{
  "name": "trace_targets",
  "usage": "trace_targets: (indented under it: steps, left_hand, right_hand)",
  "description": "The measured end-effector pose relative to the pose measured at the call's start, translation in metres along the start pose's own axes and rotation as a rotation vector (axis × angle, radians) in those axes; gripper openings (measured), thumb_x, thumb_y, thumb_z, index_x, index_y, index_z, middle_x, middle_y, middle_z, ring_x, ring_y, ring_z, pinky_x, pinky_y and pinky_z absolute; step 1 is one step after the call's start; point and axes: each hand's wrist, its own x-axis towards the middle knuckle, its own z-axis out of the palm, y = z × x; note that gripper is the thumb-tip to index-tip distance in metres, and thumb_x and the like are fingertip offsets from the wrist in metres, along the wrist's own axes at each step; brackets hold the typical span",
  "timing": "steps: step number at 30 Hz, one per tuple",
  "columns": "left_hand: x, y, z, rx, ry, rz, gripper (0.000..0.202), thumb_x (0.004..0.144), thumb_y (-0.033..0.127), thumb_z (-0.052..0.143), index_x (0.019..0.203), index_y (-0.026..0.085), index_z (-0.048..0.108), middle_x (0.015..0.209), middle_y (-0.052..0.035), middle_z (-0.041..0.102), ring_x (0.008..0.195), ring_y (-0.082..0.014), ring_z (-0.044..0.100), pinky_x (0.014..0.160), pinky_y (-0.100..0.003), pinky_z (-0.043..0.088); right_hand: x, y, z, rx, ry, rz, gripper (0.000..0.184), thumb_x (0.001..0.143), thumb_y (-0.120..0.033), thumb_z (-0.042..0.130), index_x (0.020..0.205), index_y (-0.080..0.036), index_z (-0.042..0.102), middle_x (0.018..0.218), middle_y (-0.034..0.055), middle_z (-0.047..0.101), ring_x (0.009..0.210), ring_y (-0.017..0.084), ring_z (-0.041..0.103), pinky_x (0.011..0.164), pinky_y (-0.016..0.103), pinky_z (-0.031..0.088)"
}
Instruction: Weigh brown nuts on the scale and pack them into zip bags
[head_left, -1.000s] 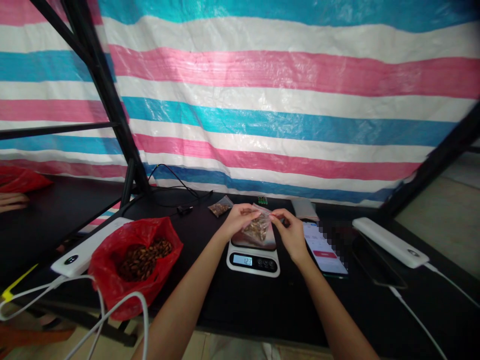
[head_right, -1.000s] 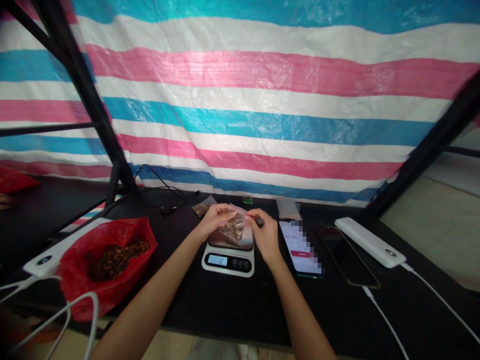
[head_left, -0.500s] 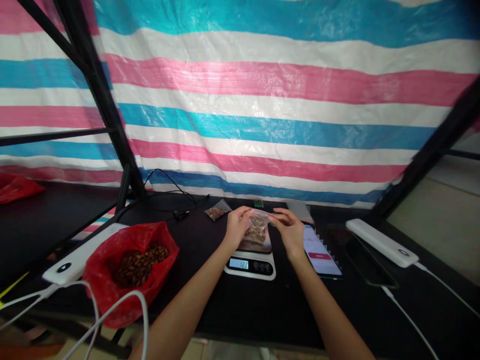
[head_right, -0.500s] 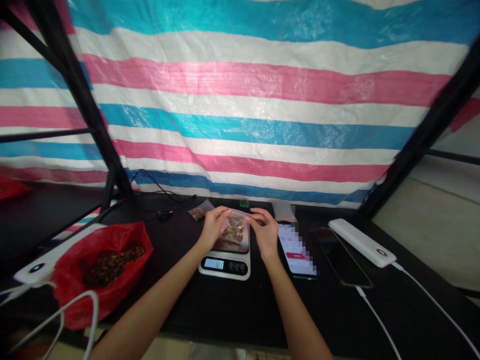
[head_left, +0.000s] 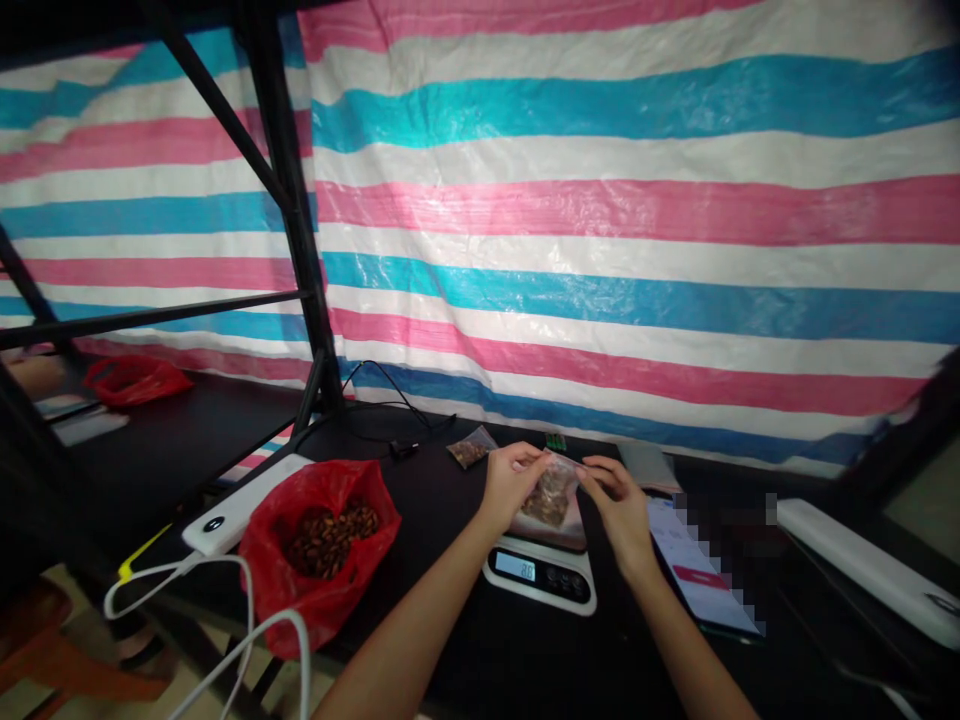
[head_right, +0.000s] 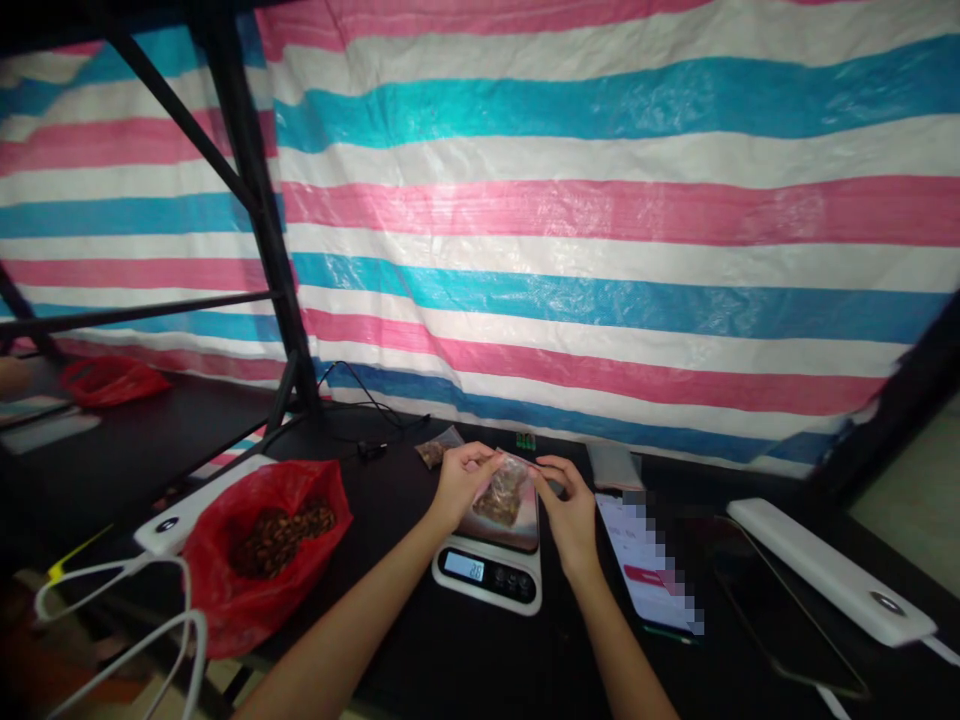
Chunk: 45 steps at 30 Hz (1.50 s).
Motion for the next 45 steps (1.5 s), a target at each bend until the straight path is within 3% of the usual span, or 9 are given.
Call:
trace_targets:
  steps: [4, 12, 20, 31, 36, 45]
  left_hand:
    - [0.001, 0.000, -0.003, 0.006, 0.023, 0.018, 0.026, 0.073, 0.038, 0.059, 0.070, 0.013, 0.067, 0.066, -0.0035, 0.065, 0.062, -0.0148, 0.057, 0.058, -0.024, 0.042]
    - [0.004, -0.008, -0.011, 0.150, 0.015, 0.089, 0.024, 0.080, 0.032, 0.049, 0.075, 0.014, 0.065, 0.071, -0.0014, 0.064, 0.070, -0.0150, 0.057, 0.068, -0.023, 0.042]
    - [0.006, -0.006, -0.012, 0.205, 0.025, 0.097, 0.024, 0.078, 0.034, 0.053, 0.078, 0.014, 0.066, 0.076, -0.0038, 0.068, 0.071, -0.0163, 0.061, 0.068, -0.025, 0.044]
    - [0.002, -0.008, -0.010, 0.361, 0.096, 0.118, 0.024, 0.082, 0.034, 0.046, 0.079, 0.016, 0.063, 0.069, -0.0010, 0.063, 0.061, -0.0131, 0.055, 0.060, -0.022, 0.040]
    - [0.000, -0.003, -0.005, 0.311, 0.045, 0.164, 0.022, 0.082, 0.033, 0.047, 0.079, 0.016, 0.061, 0.072, -0.0010, 0.062, 0.067, -0.0132, 0.056, 0.062, -0.021, 0.040]
    - [0.002, -0.005, -0.008, 0.294, -0.011, 0.142, 0.015, 0.078, 0.027, 0.052, 0.076, 0.016, 0.062, 0.073, -0.0016, 0.065, 0.071, -0.0149, 0.058, 0.063, -0.022, 0.040]
  right_hand:
    - [-0.001, 0.004, 0.002, -0.010, -0.097, 0.045, 0.029, 0.067, -0.044, 0.065, 0.076, -0.016, 0.069, 0.077, 0.0060, 0.070, 0.077, 0.024, 0.063, 0.074, 0.037, 0.048]
    - [-0.004, -0.003, 0.007, -0.030, -0.007, 0.017, 0.020, 0.063, -0.037, 0.068, 0.071, -0.018, 0.071, 0.074, 0.0056, 0.071, 0.074, 0.023, 0.064, 0.075, 0.038, 0.048]
    - [-0.006, 0.000, 0.011, -0.064, 0.022, -0.174, 0.012, 0.070, -0.031, 0.065, 0.068, -0.020, 0.069, 0.069, 0.0029, 0.068, 0.068, 0.018, 0.061, 0.067, 0.031, 0.048]
    - [-0.007, -0.001, 0.016, -0.001, 0.021, -0.145, 0.012, 0.069, -0.031, 0.066, 0.070, -0.020, 0.071, 0.071, 0.0035, 0.070, 0.069, 0.019, 0.063, 0.069, 0.033, 0.049]
    - [-0.009, 0.003, 0.018, -0.047, 0.014, -0.130, 0.016, 0.072, -0.033, 0.062, 0.078, -0.020, 0.070, 0.081, 0.0040, 0.071, 0.079, 0.020, 0.065, 0.078, 0.035, 0.049]
    - [-0.010, 0.002, 0.019, -0.044, 0.031, -0.112, 0.016, 0.069, -0.033, 0.066, 0.074, -0.019, 0.070, 0.077, 0.0045, 0.071, 0.073, 0.021, 0.065, 0.073, 0.035, 0.051]
